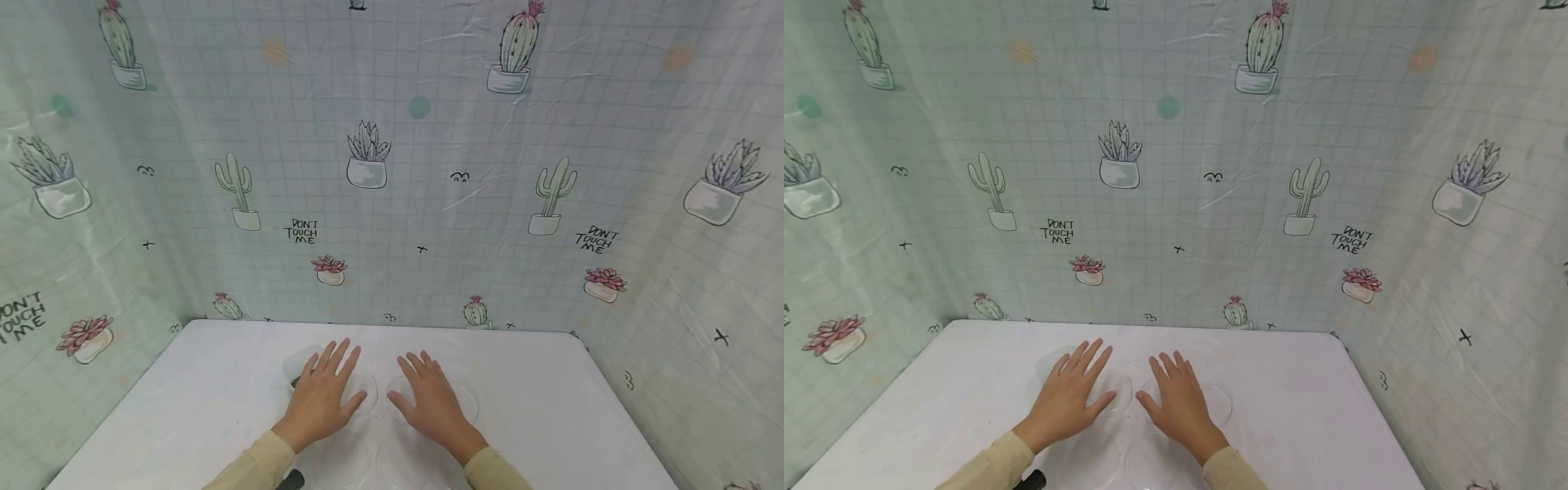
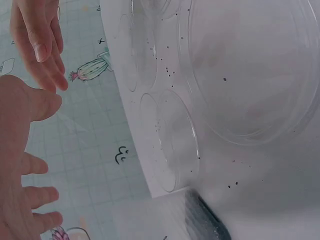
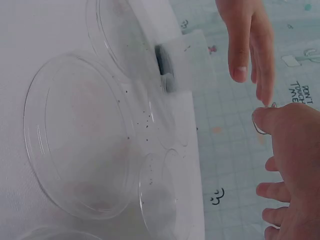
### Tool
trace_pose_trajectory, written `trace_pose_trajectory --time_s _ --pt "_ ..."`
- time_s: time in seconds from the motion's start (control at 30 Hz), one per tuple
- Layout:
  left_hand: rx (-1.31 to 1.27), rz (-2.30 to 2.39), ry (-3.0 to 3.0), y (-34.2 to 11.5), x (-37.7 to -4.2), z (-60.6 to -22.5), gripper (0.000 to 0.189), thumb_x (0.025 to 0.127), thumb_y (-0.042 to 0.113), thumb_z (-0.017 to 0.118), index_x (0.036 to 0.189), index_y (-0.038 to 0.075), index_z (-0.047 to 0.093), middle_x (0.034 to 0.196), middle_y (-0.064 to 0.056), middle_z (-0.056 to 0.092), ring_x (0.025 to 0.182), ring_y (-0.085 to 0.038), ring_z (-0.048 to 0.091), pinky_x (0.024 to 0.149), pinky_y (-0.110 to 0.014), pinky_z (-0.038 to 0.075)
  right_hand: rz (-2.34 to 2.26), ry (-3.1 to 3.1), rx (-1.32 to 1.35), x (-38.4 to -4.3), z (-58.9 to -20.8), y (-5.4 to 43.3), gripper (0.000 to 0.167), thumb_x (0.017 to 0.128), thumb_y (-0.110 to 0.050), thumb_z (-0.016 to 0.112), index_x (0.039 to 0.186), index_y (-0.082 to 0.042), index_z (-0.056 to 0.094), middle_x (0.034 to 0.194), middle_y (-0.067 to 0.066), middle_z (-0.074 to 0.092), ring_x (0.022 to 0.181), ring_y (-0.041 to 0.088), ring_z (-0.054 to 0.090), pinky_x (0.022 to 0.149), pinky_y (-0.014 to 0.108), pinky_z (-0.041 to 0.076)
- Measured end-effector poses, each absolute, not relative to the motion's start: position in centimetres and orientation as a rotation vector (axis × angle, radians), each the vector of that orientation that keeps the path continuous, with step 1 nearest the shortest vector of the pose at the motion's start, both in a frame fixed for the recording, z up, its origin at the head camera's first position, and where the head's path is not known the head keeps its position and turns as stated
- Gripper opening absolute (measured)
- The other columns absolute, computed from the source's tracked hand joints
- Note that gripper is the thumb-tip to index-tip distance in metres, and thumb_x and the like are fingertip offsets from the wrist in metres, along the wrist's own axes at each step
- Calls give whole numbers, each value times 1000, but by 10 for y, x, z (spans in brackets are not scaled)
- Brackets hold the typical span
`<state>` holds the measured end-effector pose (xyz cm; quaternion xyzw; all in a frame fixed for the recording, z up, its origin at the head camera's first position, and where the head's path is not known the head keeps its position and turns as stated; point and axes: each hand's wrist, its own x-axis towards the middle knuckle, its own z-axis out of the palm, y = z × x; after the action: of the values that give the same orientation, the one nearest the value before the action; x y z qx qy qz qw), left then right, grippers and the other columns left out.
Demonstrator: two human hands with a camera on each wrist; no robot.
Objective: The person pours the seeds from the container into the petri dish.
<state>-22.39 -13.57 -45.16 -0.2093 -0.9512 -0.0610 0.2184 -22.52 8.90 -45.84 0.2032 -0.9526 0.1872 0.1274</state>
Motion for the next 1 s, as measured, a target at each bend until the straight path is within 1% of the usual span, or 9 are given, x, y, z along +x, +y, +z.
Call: trace_pose_trajectory --time_s 0.17,0.63,1.0 --pt "-556 -173 -2630 -140 -224 -452 75 85 51 64 147 13 42 152 -11 41 140 -35 38 111 -59 34 531 -2792 577 -226 -460 86 64 92 -49 56 143 -11 47 147 12 48 142 38 35 115 57 30" --pt "-506 -185 -2644 -149 -223 -454 76 84 50 66 146 12 43 151 -13 42 141 -35 37 111 -60 33 599 -2842 576 -228 -461 76 63 93 -47 57 144 -11 45 147 11 47 143 36 33 117 55 28" --pt "-462 -211 -2648 -158 -221 -458 76 83 49 67 145 12 44 150 -13 43 140 -36 38 112 -60 32 593 -2836 609 -230 -467 71 63 92 -47 57 144 -11 45 146 12 48 141 38 35 116 56 31"
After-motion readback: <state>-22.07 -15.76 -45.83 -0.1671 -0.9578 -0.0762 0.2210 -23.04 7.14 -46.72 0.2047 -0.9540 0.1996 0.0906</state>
